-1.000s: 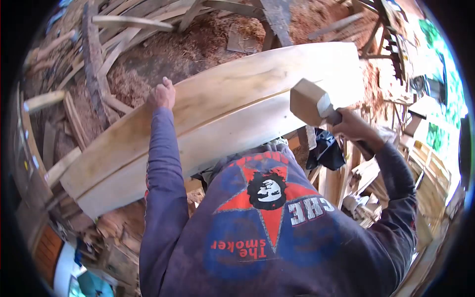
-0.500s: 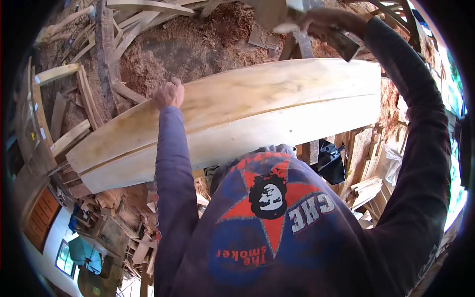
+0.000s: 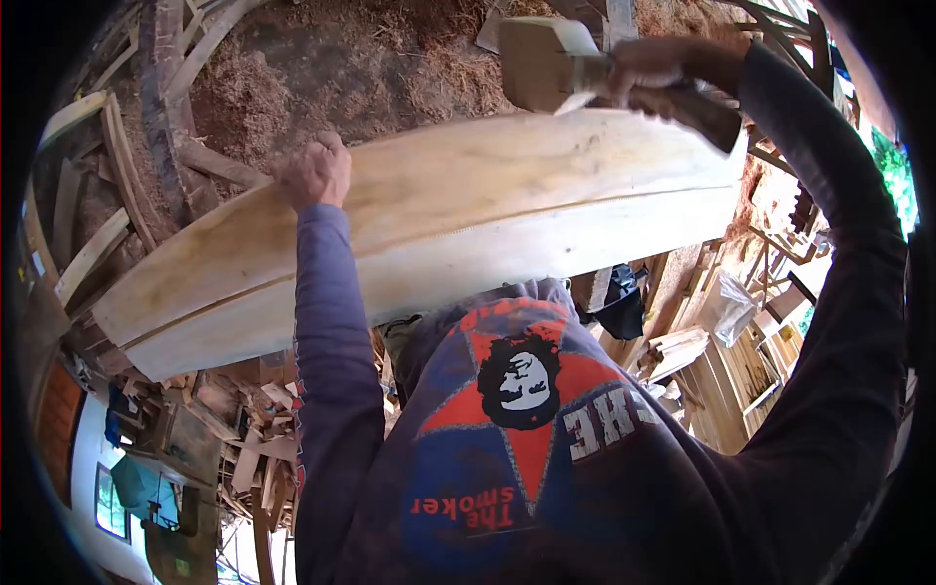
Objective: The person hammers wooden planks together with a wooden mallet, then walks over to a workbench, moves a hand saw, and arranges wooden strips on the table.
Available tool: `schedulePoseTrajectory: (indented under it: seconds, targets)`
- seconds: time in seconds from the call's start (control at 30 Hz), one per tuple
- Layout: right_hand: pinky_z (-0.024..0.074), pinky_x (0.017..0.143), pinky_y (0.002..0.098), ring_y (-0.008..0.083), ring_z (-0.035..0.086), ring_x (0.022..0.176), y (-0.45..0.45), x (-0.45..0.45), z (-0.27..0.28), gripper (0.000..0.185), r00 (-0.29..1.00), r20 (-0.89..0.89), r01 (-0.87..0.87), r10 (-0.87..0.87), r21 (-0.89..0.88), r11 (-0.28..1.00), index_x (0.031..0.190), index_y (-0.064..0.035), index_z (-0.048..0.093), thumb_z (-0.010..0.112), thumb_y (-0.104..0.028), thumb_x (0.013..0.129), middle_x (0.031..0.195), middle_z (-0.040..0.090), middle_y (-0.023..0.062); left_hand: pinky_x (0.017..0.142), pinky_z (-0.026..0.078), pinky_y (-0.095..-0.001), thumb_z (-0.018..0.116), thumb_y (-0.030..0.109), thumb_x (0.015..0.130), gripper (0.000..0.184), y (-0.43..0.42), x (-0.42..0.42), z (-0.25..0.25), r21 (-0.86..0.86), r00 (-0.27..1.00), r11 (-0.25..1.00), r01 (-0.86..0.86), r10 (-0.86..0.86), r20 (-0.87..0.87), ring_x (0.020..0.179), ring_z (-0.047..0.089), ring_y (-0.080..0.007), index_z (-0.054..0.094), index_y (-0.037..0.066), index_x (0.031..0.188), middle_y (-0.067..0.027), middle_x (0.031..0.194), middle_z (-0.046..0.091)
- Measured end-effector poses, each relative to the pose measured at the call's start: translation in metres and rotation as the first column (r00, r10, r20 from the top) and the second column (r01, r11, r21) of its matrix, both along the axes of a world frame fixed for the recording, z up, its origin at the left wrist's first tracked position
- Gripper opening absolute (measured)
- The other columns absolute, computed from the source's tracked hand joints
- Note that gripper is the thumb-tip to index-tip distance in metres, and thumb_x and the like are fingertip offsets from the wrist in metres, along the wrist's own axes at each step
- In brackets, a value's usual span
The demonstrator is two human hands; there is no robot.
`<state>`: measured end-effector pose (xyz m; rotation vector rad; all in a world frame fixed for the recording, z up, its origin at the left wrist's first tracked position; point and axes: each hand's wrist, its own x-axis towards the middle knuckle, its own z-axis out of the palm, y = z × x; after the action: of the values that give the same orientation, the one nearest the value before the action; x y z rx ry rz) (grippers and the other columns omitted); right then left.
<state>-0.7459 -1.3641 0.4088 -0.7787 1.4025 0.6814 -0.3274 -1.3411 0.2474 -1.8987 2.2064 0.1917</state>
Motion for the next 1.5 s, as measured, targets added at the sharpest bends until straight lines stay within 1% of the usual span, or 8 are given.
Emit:
schedulePoseTrajectory:
  seconds: [0.2, 0.27, 0.3, 0.43, 0.53, 0.77, 1.03, 1.5]
  targets:
    - [0.0536, 0.047, 0.0339, 0.0192, 0.063, 0.054, -0.039, -0.036, -0.009, 0.025, 0.999, -0.037, 0.019, -0.022, -0.056, 0.998, 0.089, 0.0023, 0.066, 0.071, -0.016, 0.073, 0.074, 0.063, 0.0136, 0.087, 0.046, -0.0477, 0.035, 0.032, 0.095, 0.056, 0.0, -0.001, -0.007, -0.047, 1.0, 0.999, -0.022, 0.021, -0.02, 0.072, 0.069, -0.0371, 0.074, 0.004, 0.065, -0.0215, 0.07, 0.069]
    - [0.0517, 0.082, 0.0365, 0.0187, 0.066, 0.091, -0.061, -0.072, -0.03, 0.031, 0.973, 0.023, -0.216, 0.228, -0.25, 0.944, 0.113, -0.0062, 0.072, 0.06, -0.024, 0.089, 0.105, 0.073, 0.0086, 0.086, 0.046, -0.0474, 0.036, 0.032, 0.095, 0.056, 0.005, -0.002, -0.01, -0.099, 1.0, 0.995, 0.003, -0.004, -0.015, 0.071, 0.068, -0.0371, 0.073, 0.003, 0.065, -0.0219, 0.069, 0.069]
    - [0.0529, 0.076, 0.039, 0.0253, 0.068, 0.086, -0.054, -0.12, -0.08, 0.033, 0.96, 0.216, -0.039, 0.176, -0.518, 0.854, 0.106, -0.0016, 0.071, 0.069, -0.024, 0.082, 0.097, 0.073, 0.0123, 0.085, 0.046, -0.0466, 0.036, 0.032, 0.095, 0.056, 0.003, -0.004, -0.007, -0.053, 0.999, 0.998, -0.027, 0.026, -0.029, 0.07, 0.068, -0.037, 0.073, 0.003, 0.064, -0.0217, 0.069, 0.069]
    - [0.0565, 0.054, 0.0341, 0.0181, 0.065, 0.067, -0.008, -0.101, -0.068, 0.028, 0.96, 0.183, 0.264, -0.209, -0.359, 0.895, 0.095, -0.0016, 0.067, 0.072, -0.021, 0.075, 0.097, 0.065, 0.0143, 0.084, 0.047, -0.0456, 0.036, 0.032, 0.095, 0.056, -0.001, -0.005, -0.001, 0.012, 1.0, 1.0, -0.018, 0.017, 0.026, 0.07, 0.068, -0.0363, 0.073, 0.004, 0.064, -0.0207, 0.07, 0.069]
    - [0.0544, 0.048, 0.0362, 0.0195, 0.063, 0.054, -0.01, -0.001, -0.006, 0.029, 0.998, 0.029, 0.058, -0.063, 0.134, 0.989, 0.094, 0.0032, 0.066, 0.07, -0.018, 0.075, 0.074, 0.064, 0.0141, 0.086, 0.045, -0.0455, 0.035, 0.032, 0.095, 0.055, 0.003, -0.006, 0.005, 0.004, 0.999, 1.0, -0.017, 0.017, -0.027, 0.073, 0.068, -0.0356, 0.074, 0.005, 0.066, -0.0193, 0.073, 0.07]
    - [0.0516, 0.044, 0.0371, 0.021, 0.061, 0.05, -0.04, 0.0, -0.029, 0.025, 0.986, 0.162, 0.056, -0.029, -0.163, 0.985, 0.086, 0.0033, 0.064, 0.067, -0.019, 0.077, 0.067, 0.062, 0.0116, 0.091, 0.042, -0.0461, 0.035, 0.032, 0.095, 0.054, 0.005, -0.008, 0.002, 0.024, 0.999, 0.999, -0.035, 0.036, -0.029, 0.075, 0.069, -0.0351, 0.074, 0.005, 0.068, -0.0186, 0.076, 0.071]
    - [0.0521, 0.045, 0.039, 0.0234, 0.062, 0.051, -0.047, 0.061, -0.015, 0.025, 0.966, 0.212, -0.185, 0.15, 0.156, 0.97, 0.077, 0.0052, 0.065, 0.065, -0.02, 0.079, 0.069, 0.063, 0.0151, 0.089, 0.043, -0.0471, 0.038, 0.031, 0.093, 0.052, 0.009, -0.007, 0.002, -0.026, 0.998, 0.999, -0.04, 0.039, -0.051, 0.076, 0.068, -0.0334, 0.072, 0.005, 0.065, -0.0169, 0.074, 0.071]
    - [0.054, 0.05, 0.0385, 0.0219, 0.062, 0.055, -0.065, 0.1, -0.01, 0.025, 0.987, 0.159, -0.037, 0.024, 0.078, 0.996, 0.083, 0.0031, 0.065, 0.064, -0.022, 0.084, 0.069, 0.061, 0.0114, 0.077, 0.045, -0.045, 0.046, 0.026, 0.089, 0.045, 0.013, -0.002, -0.003, -0.251, 0.99, 0.968, 0.022, -0.055, -0.128, 0.065, 0.065, -0.0299, 0.068, 0.007, 0.054, -0.0145, 0.061, 0.067]
